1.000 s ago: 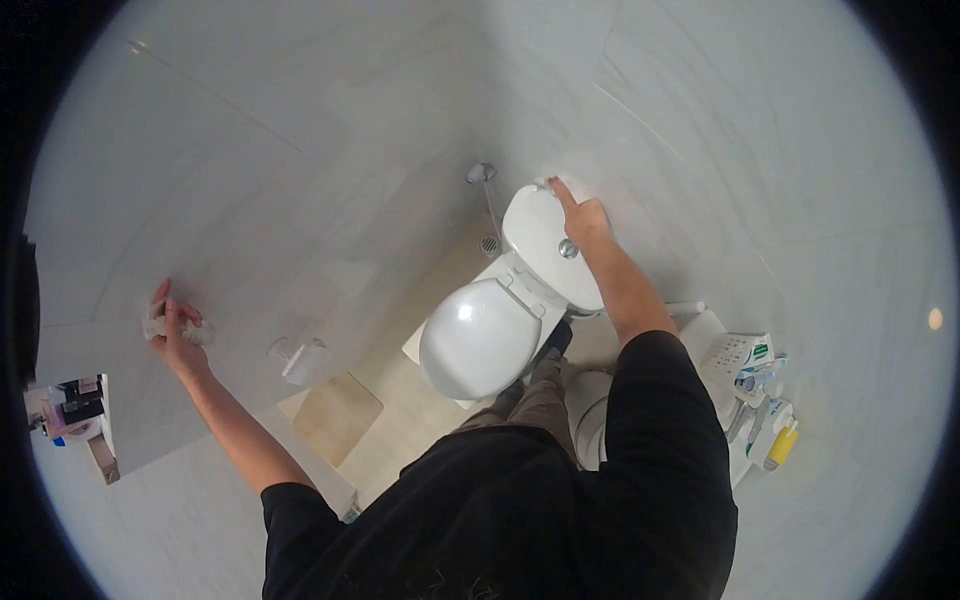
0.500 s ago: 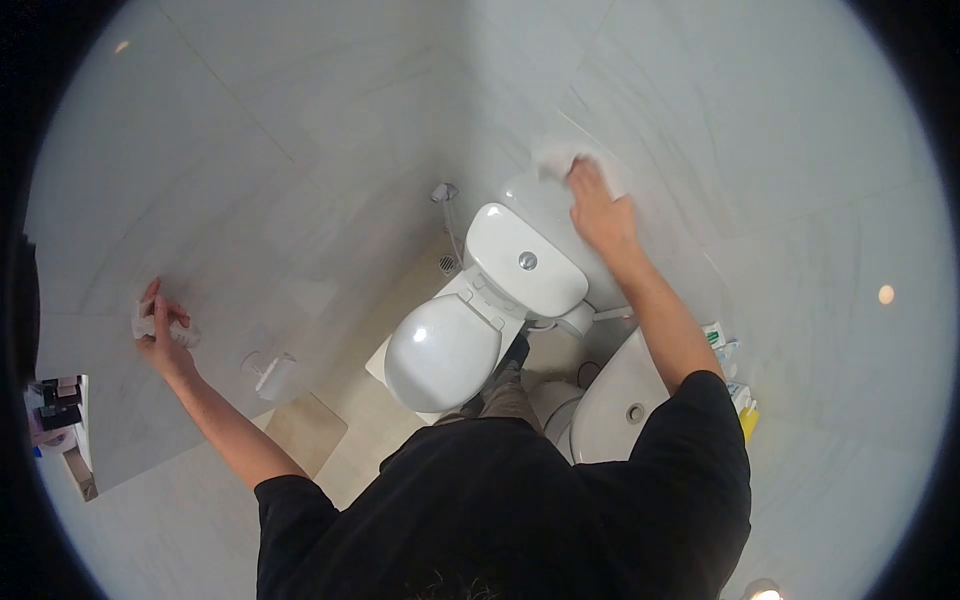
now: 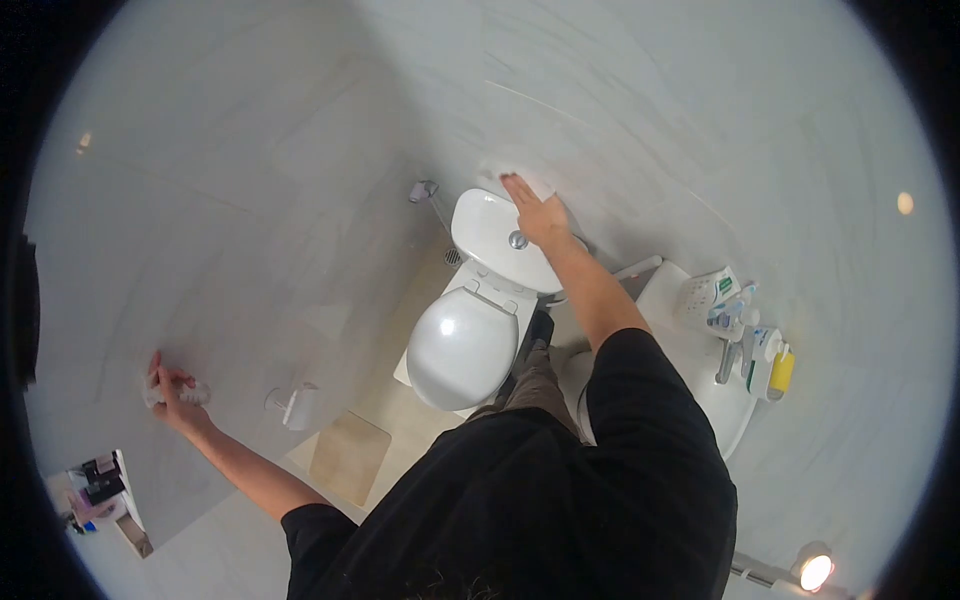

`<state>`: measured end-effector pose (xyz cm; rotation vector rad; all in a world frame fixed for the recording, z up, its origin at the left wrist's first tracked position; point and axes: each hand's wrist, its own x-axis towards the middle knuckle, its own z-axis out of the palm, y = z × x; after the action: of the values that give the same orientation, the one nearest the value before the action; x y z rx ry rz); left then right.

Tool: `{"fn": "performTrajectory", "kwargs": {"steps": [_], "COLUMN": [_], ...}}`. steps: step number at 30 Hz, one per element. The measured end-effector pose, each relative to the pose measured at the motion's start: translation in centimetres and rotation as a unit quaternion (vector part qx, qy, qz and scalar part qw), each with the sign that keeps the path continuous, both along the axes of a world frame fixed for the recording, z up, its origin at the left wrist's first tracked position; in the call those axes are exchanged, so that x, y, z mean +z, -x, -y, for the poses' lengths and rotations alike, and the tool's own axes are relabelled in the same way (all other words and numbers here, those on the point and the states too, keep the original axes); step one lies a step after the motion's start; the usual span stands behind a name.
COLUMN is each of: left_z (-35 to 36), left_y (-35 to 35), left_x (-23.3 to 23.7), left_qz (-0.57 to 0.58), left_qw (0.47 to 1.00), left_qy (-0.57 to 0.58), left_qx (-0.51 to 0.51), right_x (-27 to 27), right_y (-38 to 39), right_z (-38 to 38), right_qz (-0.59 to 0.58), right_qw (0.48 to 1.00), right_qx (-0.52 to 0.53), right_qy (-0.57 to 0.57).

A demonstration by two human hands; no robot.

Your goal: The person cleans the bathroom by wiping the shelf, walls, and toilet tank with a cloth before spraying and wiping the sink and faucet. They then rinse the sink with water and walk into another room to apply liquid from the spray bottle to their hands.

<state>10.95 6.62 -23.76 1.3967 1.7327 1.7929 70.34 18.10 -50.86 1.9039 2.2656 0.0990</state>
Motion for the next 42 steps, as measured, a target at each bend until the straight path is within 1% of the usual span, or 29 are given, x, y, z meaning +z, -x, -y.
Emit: {"fn": "performTrajectory", "kwargs": {"steps": [2, 3, 4, 5, 6, 10, 12, 13, 14, 15, 16, 18, 20, 21, 22, 23, 24, 26, 27, 28, 30, 31, 33, 34, 36, 37, 39, 40, 42], "left_z": [-0.1, -0.3, -0.2, -0.1, -0.1, -0.1, 0.0, -0.1, -0.2, -0.2, -0.2, -0.1, -0.2, -0.2, -0.1, -0.1, 0.0, -0.1, 0.0, 0.1, 0.0, 0.1, 0.1, 0.1, 0.1, 0.0, 0.0, 0.0, 0.0], "left_y": [0.4, 0.3, 0.2, 0.2, 0.2, 0.1, 0.3, 0.6, 0.7, 0.5, 0.2, 0.1, 0.6, 0.4, 0.1, -0.1, -0.1, 0.0, 0.0, 0.0, 0.0, -0.1, 0.0, -0.1, -0.2, -0.1, 0.2, 0.3, 0.4], "left_x": [-0.4, -0.4, -0.3, -0.3, -0.3, -0.3, -0.5, -0.6, -0.9, -0.9, -0.7, -0.6, -0.7, -0.6, -0.4, -0.2, 0.0, -0.1, -0.2, 0.0, 0.0, 0.0, 0.1, 0.1, 0.0, -0.2, -0.3, -0.3, -0.3], "left_qz": [-0.001, 0.003, 0.006, 0.009, 0.014, 0.017, 0.012, 0.013, 0.014, 0.016, 0.016, 0.012, 0.017, 0.012, 0.018, 0.023, 0.015, 0.013, 0.009, 0.012, 0.016, 0.012, 0.012, 0.014, 0.022, 0.023, 0.026, 0.029, 0.032], "left_qw": [1.000, 1.000, 1.000, 1.000, 1.000, 0.999, 1.000, 1.000, 1.000, 1.000, 0.999, 0.999, 1.000, 1.000, 1.000, 0.999, 1.000, 0.999, 1.000, 1.000, 1.000, 1.000, 1.000, 1.000, 1.000, 1.000, 1.000, 1.000, 0.999], "left_qy": [-0.011, -0.013, -0.011, -0.008, -0.008, -0.007, -0.003, -0.009, -0.016, -0.014, -0.016, -0.014, -0.015, -0.016, -0.013, -0.009, -0.006, 0.003, 0.000, 0.005, -0.001, 0.003, 0.002, 0.003, 0.002, 0.000, -0.007, -0.005, -0.001], "left_qx": [0.013, 0.009, 0.011, 0.015, 0.016, 0.027, 0.021, 0.020, 0.019, 0.019, 0.025, 0.026, 0.019, 0.017, 0.020, 0.021, 0.014, 0.034, 0.030, 0.026, 0.022, 0.022, 0.024, 0.024, 0.019, 0.019, 0.014, 0.009, 0.001], "right_x": [-5.5, -6.5, -5.8, -5.0, -3.8, 8.0, 12.5, 12.3, 12.0, 11.7, 10.7, 6.3, -0.1, -0.5, -0.9, -1.4, -0.8, 2.2, 2.5, 1.4, -1.1, -3.4, -7.5, -7.3, -6.8, -7.4, -8.3, -6.3, -1.9], "right_y": [-2.6, -3.7, -3.9, -4.0, -3.9, -3.1, -3.5, -3.9, -4.4, -4.9, -4.6, -2.2, 1.2, 2.1, 2.8, 3.5, 4.0, 3.9, 3.7, 3.3, 2.0, 0.5, -3.2, -3.3, -3.8, -4.4, -4.9, -4.8, -4.2], "right_z": [2.5, 3.4, 4.5, 5.9, 7.0, 8.0, 7.2, 6.8, 6.2, 5.7, 5.5, 5.2, 5.6, 4.8, 4.0, 3.4, 2.9, 1.3, 0.9, 0.5, 0.0, 0.8, 2.8, 3.1, 4.0, 4.1, 4.0, 3.9, 4.4], "right_qz": [-0.003, -0.003, 0.002, -0.062, -0.126, -0.036, -0.053, -0.052, -0.054, -0.053, -0.051, -0.134, -0.327, -0.331, -0.525, -0.686, -0.686, -0.746, -0.743, -0.744, -0.762, -0.765, -0.917, -0.918, -0.888, -0.889, -0.875, -0.877, -0.845], "right_qw": [1.000, 0.999, 0.999, 0.995, 0.984, 0.980, 0.952, 0.951, 0.934, 0.882, 0.883, 0.875, 0.813, 0.810, 0.670, 0.488, 0.480, 0.347, 0.318, 0.312, 0.136, 0.133, 0.064, 0.067, 0.032, 0.034, -0.006, -0.007, 0.130], "right_qx": [-0.009, -0.007, -0.009, -0.069, -0.127, -0.180, -0.301, -0.304, -0.273, -0.230, -0.230, -0.294, -0.349, -0.352, -0.411, -0.449, -0.458, -0.450, -0.474, -0.475, -0.484, -0.479, -0.330, -0.327, -0.411, -0.406, -0.403, -0.397, -0.365], "right_qy": [-0.027, -0.053, -0.053, -0.033, -0.014, -0.077, -0.032, -0.028, -0.222, -0.409, -0.407, -0.360, -0.334, -0.333, -0.326, -0.300, -0.299, -0.348, -0.350, -0.352, -0.408, -0.409, -0.216, -0.216, -0.205, -0.209, -0.267, -0.271, -0.369]}}
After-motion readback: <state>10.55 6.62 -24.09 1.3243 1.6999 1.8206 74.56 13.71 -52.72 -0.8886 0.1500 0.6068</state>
